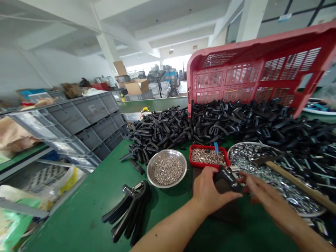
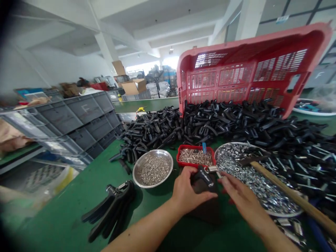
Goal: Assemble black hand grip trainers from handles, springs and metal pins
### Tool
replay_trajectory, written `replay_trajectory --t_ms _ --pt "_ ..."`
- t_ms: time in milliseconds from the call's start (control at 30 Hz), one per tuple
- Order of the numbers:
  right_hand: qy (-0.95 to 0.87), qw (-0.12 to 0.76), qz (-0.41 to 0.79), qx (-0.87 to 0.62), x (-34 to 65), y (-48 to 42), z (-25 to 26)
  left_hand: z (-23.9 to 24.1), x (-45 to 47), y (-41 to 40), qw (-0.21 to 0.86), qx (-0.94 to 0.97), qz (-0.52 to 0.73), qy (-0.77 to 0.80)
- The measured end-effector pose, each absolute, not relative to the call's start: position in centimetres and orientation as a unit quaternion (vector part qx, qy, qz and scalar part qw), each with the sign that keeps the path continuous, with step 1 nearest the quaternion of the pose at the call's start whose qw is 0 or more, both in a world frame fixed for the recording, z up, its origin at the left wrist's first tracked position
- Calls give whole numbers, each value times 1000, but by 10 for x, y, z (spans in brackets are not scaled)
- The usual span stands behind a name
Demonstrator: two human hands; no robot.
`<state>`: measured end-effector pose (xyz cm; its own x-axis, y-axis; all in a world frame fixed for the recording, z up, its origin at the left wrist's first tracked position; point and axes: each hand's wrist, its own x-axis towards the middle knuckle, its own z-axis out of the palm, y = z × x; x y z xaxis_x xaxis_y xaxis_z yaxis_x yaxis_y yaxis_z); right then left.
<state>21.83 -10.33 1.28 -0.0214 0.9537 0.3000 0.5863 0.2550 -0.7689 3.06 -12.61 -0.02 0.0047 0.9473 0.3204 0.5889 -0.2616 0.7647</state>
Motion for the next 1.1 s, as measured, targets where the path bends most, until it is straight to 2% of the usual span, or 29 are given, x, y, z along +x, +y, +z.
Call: replay_trajectory --t_ms 33,100,200,267,333,467,567,833,1100 --pt "-611 434 355 -559 196 -102 11 1 35 -127 202 693 393 570" --pt "-451 501 506 -538 164 -96 3 6 34 -123 177 739 336 557" --pt "-311 558 587 -498 149 -84 -14 17 9 -91 118 774 267 562" --pt "-301 561 597 -489 151 -81 -25 27 -17 -53 37 719 247 649" --pt "-324 534 601 -499 154 -82 -32 35 -42 -10 -31 668 176 723" --pt "-374 451 612 -530 155 -88 -33 39 -65 63 -20 654 113 748" --pt "-379 439 614 -536 154 -88 -32 37 -67 90 -4 654 69 753" --pt "-420 486 596 -481 150 -87 -41 15 -54 77 30 715 -4 698" --pt "-447 499 582 -461 154 -89 -41 6 -39 74 42 726 20 686"
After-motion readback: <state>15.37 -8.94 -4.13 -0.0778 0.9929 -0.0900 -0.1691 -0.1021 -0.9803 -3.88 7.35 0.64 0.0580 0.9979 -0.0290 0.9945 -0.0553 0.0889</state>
